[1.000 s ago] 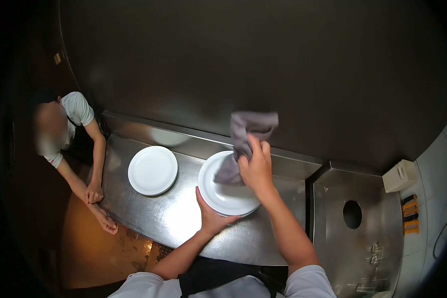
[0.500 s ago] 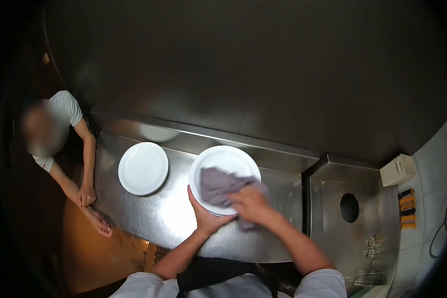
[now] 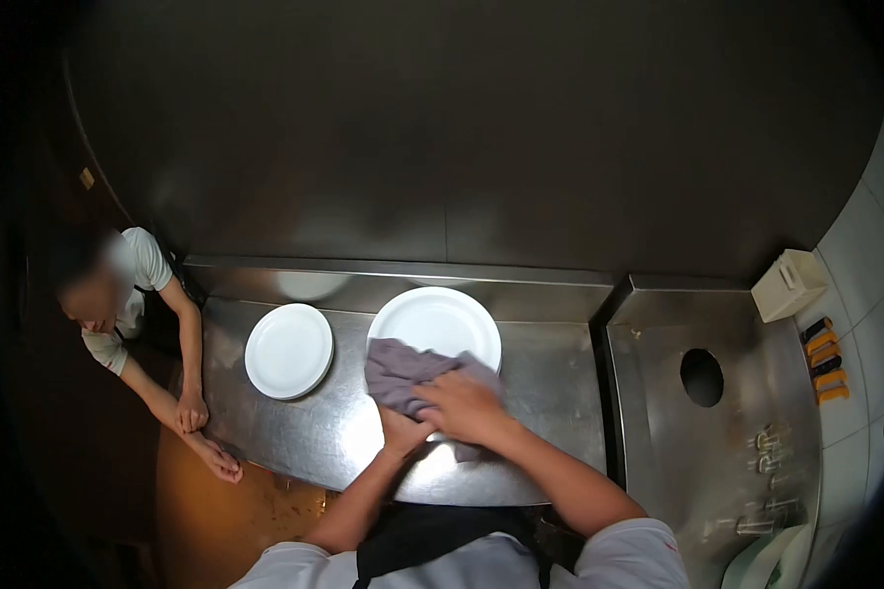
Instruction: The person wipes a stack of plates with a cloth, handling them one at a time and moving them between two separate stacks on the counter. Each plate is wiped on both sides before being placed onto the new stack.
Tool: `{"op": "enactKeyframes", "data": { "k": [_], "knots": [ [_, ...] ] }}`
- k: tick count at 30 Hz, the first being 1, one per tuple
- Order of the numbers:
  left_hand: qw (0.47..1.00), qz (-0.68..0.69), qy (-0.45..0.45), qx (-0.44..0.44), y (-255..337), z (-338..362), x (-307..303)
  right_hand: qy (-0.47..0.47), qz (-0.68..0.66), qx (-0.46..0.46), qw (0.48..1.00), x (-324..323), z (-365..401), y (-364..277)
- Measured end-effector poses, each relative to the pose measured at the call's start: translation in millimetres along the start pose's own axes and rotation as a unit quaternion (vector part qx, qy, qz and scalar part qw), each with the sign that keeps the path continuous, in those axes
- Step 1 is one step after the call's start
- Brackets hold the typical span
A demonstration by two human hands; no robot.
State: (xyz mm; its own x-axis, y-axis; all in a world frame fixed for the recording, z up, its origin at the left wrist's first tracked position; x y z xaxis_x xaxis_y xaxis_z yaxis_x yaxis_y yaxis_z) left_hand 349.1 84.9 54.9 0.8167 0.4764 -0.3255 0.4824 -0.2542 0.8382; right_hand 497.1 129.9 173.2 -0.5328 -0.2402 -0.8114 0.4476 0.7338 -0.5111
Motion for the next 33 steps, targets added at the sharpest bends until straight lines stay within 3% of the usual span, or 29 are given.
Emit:
{"op": "enactKeyframes", "data": {
  "k": [2, 4, 5, 7, 10, 13, 16, 19, 22, 25, 28, 29, 32, 33],
  "knots": [
    [0.989, 0.063, 0.130, 0.015, 25.3, -3.7, -23.1, 0.089, 0.088, -0.033, 0.992, -21.6, 13.8, 29.9],
    [0.973, 0.204, 0.084, -0.063, 32.2, -29.6, -32.9, 0.187, 0.150, 0.026, 0.970, -27.2, 5.7, 60.1],
    [0.976, 0.139, 0.116, -0.120, 21.5, -49.6, -35.4, 0.236, 0.179, 0.060, 0.953, -27.7, 2.7, 72.0],
    [0.978, 0.048, 0.096, -0.180, 5.9, -90.7, -44.2, 0.274, 0.061, 0.176, 0.943, -24.0, -8.1, 90.9],
    [0.955, -0.146, -0.003, -0.256, 55.7, -111.5, -49.0, 0.256, -0.108, 0.265, 0.923, -24.9, -17.5, 117.3],
    [0.966, -0.228, 0.034, -0.120, 21.1, -116.4, -43.4, 0.242, -0.210, 0.276, 0.906, -26.5, -18.1, 129.3],
    [0.957, -0.269, 0.075, -0.081, 11.7, -116.1, -40.3, 0.255, -0.213, 0.256, 0.908, -30.5, -20.1, 129.1],
    [0.963, -0.233, 0.065, -0.116, 14.9, -119.3, -41.4, 0.263, -0.203, 0.244, 0.911, -28.9, -19.9, 131.6],
    [0.964, -0.240, 0.097, -0.056, 14.7, -123.3, -42.7, 0.276, -0.221, 0.232, 0.906, -22.9, -17.0, 135.1],
    [0.968, -0.224, 0.083, -0.077, 26.3, -137.6, -43.9, 0.292, -0.228, 0.240, 0.897, -20.7, -15.0, 136.5],
    [0.965, -0.259, 0.041, 0.027, 36.1, -148.9, -13.5, 0.288, -0.271, 0.223, 0.891, -15.5, -17.0, 143.8],
    [0.976, -0.207, 0.065, 0.010, 46.5, -150.5, -5.4, 0.283, -0.291, 0.211, 0.889, -13.2, -17.3, 147.3],
    [0.963, -0.238, 0.119, 0.050, 44.9, -161.9, 8.7, 0.294, -0.207, 0.231, 0.904, -7.2, -10.4, 152.4],
    [0.937, -0.331, 0.098, 0.058, 61.9, -161.6, 3.0, 0.292, -0.192, 0.240, 0.906, -8.8, -6.3, 145.9]
  ]
}}
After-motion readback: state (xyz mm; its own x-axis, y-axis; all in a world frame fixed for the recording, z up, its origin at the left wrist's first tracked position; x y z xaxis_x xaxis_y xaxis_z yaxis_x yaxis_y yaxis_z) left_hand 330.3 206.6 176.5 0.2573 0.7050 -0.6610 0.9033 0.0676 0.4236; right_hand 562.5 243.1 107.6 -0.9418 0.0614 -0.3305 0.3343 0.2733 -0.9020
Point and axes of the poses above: each hand's wrist, its own z-axis away from the middle knuckle, its own x-axis out of the palm, y = z × x, the point moved 4 cm from there along -z, towards the middle knuckle, and after that the axes turned 8 degrees about y, right-handed, at the moved point
